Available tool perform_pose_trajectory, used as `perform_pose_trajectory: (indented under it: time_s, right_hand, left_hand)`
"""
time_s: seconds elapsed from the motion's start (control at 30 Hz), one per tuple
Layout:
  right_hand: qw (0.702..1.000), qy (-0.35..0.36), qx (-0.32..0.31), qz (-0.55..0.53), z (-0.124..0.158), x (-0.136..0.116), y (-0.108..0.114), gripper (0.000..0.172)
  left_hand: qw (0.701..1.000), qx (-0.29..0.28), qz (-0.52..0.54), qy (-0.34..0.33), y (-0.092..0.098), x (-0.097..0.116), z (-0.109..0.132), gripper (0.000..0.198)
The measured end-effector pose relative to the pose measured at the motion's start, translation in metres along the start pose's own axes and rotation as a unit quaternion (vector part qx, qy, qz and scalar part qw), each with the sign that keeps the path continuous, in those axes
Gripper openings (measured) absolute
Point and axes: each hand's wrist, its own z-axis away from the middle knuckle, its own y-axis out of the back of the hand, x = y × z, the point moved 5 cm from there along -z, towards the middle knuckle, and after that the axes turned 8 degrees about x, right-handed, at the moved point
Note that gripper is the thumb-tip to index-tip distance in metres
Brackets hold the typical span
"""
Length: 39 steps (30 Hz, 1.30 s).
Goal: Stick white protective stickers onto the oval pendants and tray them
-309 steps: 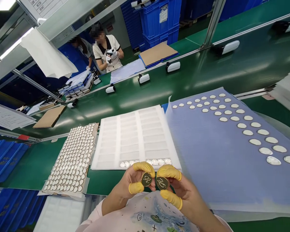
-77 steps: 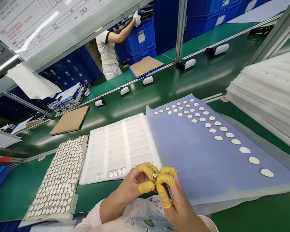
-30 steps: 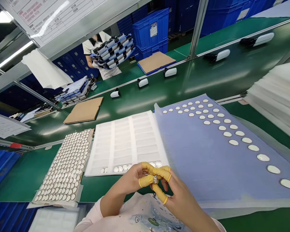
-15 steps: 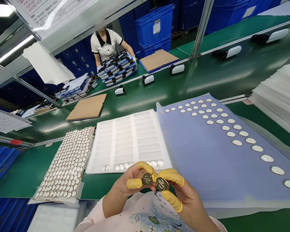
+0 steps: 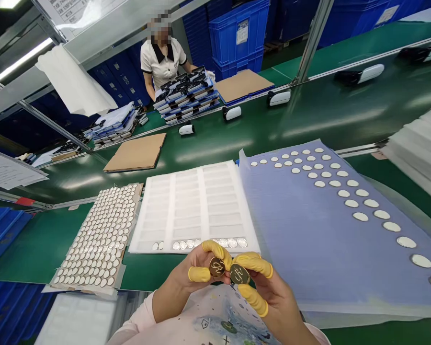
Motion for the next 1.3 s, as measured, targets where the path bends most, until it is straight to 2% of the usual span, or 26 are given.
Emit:
perform_pose_trajectory:
  time_s: [0.13,0.23,0.3,0.37,0.4,0.43,0.5,0.53,0.57,0.6,0.63,0.73,0.83,0.9,0.93,1.03,1.1,1.2,1.3]
  right_hand:
    - [1.0,0.002,0.0,0.011,-0.001,0.004,-0.002,0.021]
    - [0.999,0.011,0.002,0.043,-0.004,0.009,-0.001,0.022]
    - [0.996,0.0,0.008,0.089,-0.006,0.016,0.002,0.026]
    - [0.99,-0.021,0.007,0.136,-0.009,0.026,0.004,0.031]
    - [0.988,-0.024,0.006,0.151,-0.01,0.03,0.004,0.033]
    - [0.987,-0.026,0.003,0.159,-0.012,0.033,0.004,0.035]
    - [0.985,-0.032,-0.005,0.169,-0.016,0.039,0.0,0.035]
    - [0.984,-0.036,-0.01,0.173,-0.018,0.041,-0.002,0.035]
    - [0.982,-0.043,-0.021,0.18,-0.02,0.043,-0.006,0.034]
    - [0.98,-0.048,-0.039,0.19,-0.023,0.045,-0.01,0.034]
    - [0.977,-0.044,-0.054,0.203,-0.025,0.046,-0.014,0.033]
    - [0.955,-0.03,-0.11,0.274,-0.034,0.05,-0.034,0.029]
    - [0.903,-0.021,-0.217,0.371,-0.041,0.059,-0.076,0.028]
    - [0.851,0.013,-0.303,0.429,-0.043,0.067,-0.118,0.03]
    - [0.815,0.045,-0.353,0.458,-0.042,0.072,-0.142,0.03]
    - [0.775,0.094,-0.414,0.468,-0.043,0.092,-0.208,0.023]
    - [0.746,0.129,-0.447,0.477,-0.042,0.11,-0.243,0.02]
    - [0.697,0.171,-0.487,0.498,-0.039,0.138,-0.279,0.022]
    - [0.661,0.2,-0.507,0.516,-0.036,0.156,-0.298,0.025]
  left_hand:
    - [1.0,-0.001,-0.004,-0.009,0.001,0.003,0.002,0.059]
    - [0.998,0.015,-0.043,-0.042,0.008,0.01,0.008,0.055]
    - [0.988,0.048,-0.121,-0.088,0.021,0.02,0.016,0.049]
    - [0.95,0.124,-0.251,-0.136,0.043,0.034,0.03,0.04]
    - [0.914,0.185,-0.33,-0.149,0.058,0.042,0.04,0.035]
    - [0.857,0.258,-0.422,-0.146,0.075,0.051,0.052,0.032]
    - [0.699,0.397,-0.587,-0.095,0.11,0.07,0.081,0.031]
    - [0.62,0.447,-0.642,-0.059,0.125,0.078,0.095,0.031]
    - [0.555,0.483,-0.677,-0.025,0.14,0.085,0.109,0.031]
    - [0.506,0.508,-0.697,0.003,0.153,0.091,0.121,0.031]
    - [0.474,0.527,-0.705,0.023,0.164,0.095,0.131,0.029]
    - [0.404,0.561,-0.719,0.07,0.191,0.101,0.152,0.023]
    - [0.369,0.559,-0.735,0.105,0.206,0.1,0.158,0.021]
    - [0.358,0.55,-0.745,0.117,0.212,0.099,0.158,0.02]
    - [0.354,0.546,-0.75,0.121,0.214,0.098,0.157,0.019]
    - [0.344,0.534,-0.763,0.123,0.217,0.096,0.157,0.016]
    - [0.339,0.528,-0.769,0.117,0.217,0.094,0.157,0.016]
    - [0.333,0.528,-0.774,0.107,0.217,0.09,0.159,0.019]
    - [0.329,0.533,-0.773,0.096,0.219,0.086,0.161,0.021]
